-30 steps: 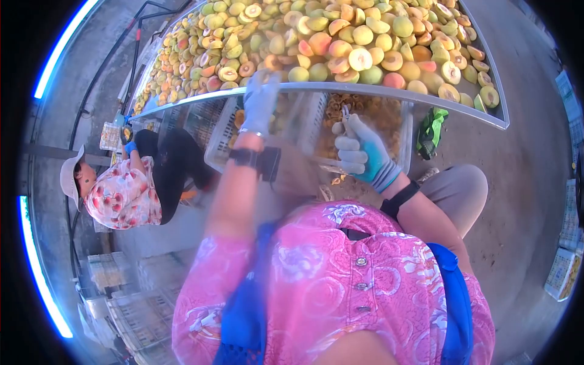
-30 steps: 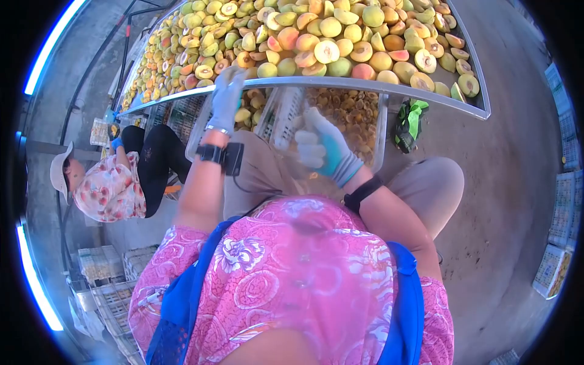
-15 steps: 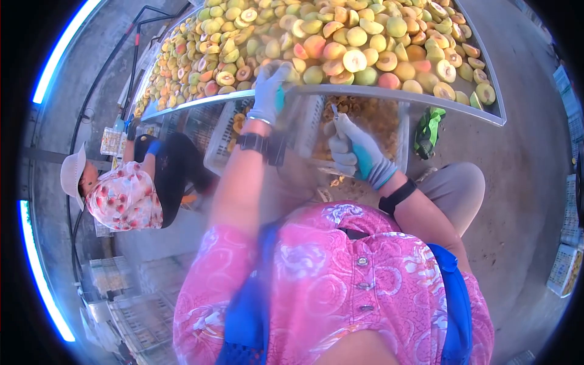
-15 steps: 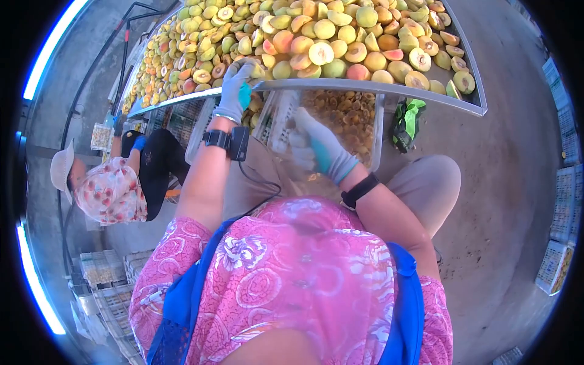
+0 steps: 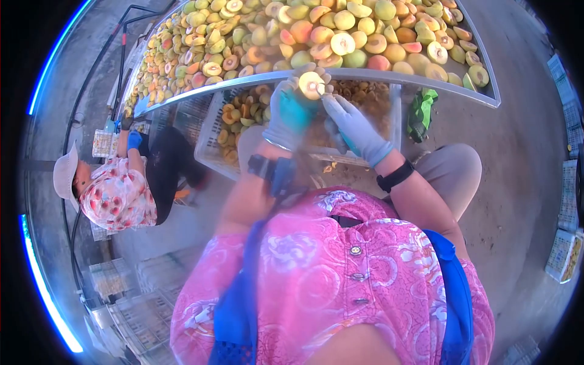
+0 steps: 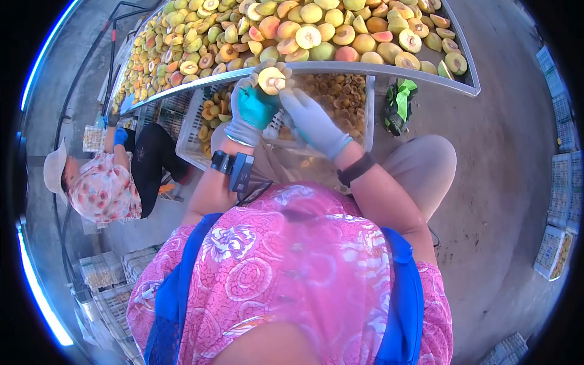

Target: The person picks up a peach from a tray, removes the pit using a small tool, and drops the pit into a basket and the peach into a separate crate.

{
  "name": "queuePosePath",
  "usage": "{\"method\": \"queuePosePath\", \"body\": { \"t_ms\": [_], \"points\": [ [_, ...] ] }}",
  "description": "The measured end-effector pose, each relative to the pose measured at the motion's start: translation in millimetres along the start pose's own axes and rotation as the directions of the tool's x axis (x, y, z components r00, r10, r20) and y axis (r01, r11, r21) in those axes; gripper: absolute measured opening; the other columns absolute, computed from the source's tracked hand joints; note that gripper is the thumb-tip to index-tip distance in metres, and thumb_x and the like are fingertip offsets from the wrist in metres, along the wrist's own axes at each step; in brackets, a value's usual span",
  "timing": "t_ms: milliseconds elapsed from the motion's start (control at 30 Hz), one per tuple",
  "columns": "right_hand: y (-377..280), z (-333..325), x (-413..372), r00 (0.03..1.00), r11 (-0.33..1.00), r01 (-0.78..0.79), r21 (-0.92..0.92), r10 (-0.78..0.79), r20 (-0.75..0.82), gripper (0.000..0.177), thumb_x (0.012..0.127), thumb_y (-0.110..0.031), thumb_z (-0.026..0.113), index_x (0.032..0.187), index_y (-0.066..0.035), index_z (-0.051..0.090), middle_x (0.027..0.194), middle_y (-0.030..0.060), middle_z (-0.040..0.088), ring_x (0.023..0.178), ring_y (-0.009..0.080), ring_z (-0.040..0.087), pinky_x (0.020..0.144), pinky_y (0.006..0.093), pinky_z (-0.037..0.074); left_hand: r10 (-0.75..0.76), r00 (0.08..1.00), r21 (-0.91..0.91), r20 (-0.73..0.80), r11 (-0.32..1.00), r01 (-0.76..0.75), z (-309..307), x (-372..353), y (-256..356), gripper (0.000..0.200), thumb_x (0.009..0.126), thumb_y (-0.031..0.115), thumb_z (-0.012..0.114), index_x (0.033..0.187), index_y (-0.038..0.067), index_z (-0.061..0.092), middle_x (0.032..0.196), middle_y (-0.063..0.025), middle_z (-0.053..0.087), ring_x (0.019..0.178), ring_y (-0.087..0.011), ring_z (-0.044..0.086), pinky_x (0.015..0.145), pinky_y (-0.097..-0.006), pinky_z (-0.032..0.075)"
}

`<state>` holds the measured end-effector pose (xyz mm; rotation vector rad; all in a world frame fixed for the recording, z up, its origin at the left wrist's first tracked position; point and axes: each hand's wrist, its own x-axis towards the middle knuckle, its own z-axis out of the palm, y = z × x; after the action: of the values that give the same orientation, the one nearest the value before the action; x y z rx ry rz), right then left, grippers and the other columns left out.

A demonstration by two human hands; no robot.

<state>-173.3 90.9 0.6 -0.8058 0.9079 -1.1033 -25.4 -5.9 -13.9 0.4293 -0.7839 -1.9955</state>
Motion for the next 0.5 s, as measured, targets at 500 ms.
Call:
{"method": "queuePosePath", "body": {
  "t_ms": [500],
  "points": [
    [5.3, 0.1, 1.6, 0.998, 0.998, 0.032, -0.054, -0.035, -0.054, 0.035, 0.1, -0.037, 0.046, 0.112, -0.006, 0.057, 0.072, -0.0016, 0.051, 0.055, 0.0068, 0.044, 0.046, 0.0235, 0.035, 0.198, 0.976, 0.316, -0.092, 0.935, -0.16, 25.2, -1.8, -18.9, 0.029, 0.093, 0.016, 0.04, 0.109, 0.0, 0.057, 0.103, -0.014, 0.065, 0.096, -0.0265, 0.063, 0.092, -0.0386, 0.052]
  ]
}}
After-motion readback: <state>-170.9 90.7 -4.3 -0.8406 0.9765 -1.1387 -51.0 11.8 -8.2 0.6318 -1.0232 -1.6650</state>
